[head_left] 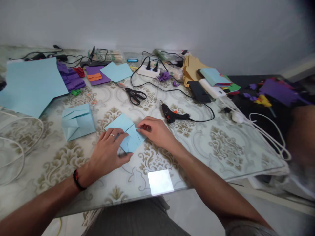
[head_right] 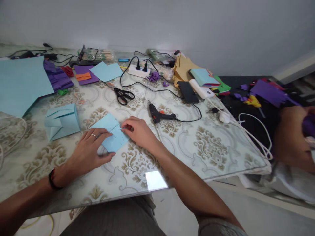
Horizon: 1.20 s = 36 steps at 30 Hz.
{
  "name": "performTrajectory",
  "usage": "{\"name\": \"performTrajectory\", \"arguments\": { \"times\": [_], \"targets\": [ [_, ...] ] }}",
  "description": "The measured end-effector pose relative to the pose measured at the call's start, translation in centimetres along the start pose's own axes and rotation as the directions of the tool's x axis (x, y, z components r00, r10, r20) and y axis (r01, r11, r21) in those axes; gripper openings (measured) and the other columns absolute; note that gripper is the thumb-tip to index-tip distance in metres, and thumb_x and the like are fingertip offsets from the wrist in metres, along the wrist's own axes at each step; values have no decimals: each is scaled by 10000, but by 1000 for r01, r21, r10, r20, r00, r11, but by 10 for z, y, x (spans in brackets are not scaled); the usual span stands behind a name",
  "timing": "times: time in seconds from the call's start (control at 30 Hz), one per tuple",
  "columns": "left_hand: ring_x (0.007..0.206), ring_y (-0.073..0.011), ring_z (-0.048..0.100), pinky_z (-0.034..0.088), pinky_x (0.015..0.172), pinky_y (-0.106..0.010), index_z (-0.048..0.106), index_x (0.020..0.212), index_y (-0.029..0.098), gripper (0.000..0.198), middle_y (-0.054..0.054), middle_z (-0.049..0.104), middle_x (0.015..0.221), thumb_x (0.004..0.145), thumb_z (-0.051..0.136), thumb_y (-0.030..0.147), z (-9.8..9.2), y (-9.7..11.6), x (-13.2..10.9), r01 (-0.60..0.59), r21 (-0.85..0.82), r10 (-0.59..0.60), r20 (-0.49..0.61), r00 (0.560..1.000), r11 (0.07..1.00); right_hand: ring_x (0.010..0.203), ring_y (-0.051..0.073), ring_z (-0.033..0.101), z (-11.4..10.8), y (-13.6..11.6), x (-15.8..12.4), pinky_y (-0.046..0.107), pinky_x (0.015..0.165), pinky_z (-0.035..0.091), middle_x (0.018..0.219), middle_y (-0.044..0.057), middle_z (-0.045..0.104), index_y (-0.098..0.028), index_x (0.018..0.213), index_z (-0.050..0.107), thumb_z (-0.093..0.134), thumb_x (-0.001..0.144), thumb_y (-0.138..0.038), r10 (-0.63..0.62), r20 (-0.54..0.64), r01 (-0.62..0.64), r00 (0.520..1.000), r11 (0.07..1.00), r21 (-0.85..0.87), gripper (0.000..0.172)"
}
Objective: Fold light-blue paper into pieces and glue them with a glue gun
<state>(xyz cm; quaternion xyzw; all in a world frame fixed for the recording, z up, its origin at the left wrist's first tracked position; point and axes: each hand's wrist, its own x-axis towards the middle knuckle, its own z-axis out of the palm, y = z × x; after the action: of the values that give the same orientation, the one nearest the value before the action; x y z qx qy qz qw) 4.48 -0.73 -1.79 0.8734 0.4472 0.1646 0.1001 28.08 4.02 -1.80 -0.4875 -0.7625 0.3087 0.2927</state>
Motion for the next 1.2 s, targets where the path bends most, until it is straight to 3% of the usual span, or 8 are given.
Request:
{"name": "performTrajectory", "arguments": {
  "times": [0.53,0.73,0.83,0.93,1.03,1.2],
  "targets": [
    [1133,-359,611,504,1000,-556,620,1258,185,466,-149,645,1247,845,756,355,0,0,0,-54,55,58,-69,996,997,736,129,639,-17,2,0,250,723,495,905,26,687,-162,912,771,756,852,-66,-5,142,10,990,999,-30,115],
    [1053,-336,646,558,922,-524,682,1194,183,364,-134,685,1167,899,687,396,-9,5,-4,-78,10,79,-50,996,997,777,153,654,-17,-9,-6,274,745,499,952,42,685,-169,961,763,759,901,-169,6,180,14,984,994,-111,60],
    [1031,-307,671,581,882,-465,643,1241,186,354,-122,693,1154,932,644,358,-9,6,-7,-62,-10,61,-43,997,998,855,192,669,-14,-18,-11,310,789,516,1002,61,688,-165,1022,750,780,899,-255,9,208,23,978,988,-150,155],
    [1150,-328,636,548,969,-485,570,1329,179,422,-152,645,1274,948,636,347,-7,1,-6,-18,15,19,-73,997,1000,1003,232,671,-7,-26,-17,346,894,528,1095,85,684,-162,1083,729,814,870,-268,-42,269,81,962,987,-138,253],
    [1304,-383,527,457,1086,-576,476,1439,175,625,-179,567,1415,910,701,421,-6,-8,-4,-7,52,10,-56,998,999,1100,255,646,1,-30,-22,374,965,525,1142,99,668,-170,1122,713,834,839,-207,-76,313,121,947,984,-127,310],
    [1303,-394,504,432,1106,-604,454,1486,186,781,-178,568,1400,846,778,494,-8,-18,-3,7,51,-8,36,999,999,1218,283,590,8,-34,-25,429,1042,502,1221,112,646,-184,1214,654,829,836,-191,-37,294,77,955,989,-125,417]
  ]
}}
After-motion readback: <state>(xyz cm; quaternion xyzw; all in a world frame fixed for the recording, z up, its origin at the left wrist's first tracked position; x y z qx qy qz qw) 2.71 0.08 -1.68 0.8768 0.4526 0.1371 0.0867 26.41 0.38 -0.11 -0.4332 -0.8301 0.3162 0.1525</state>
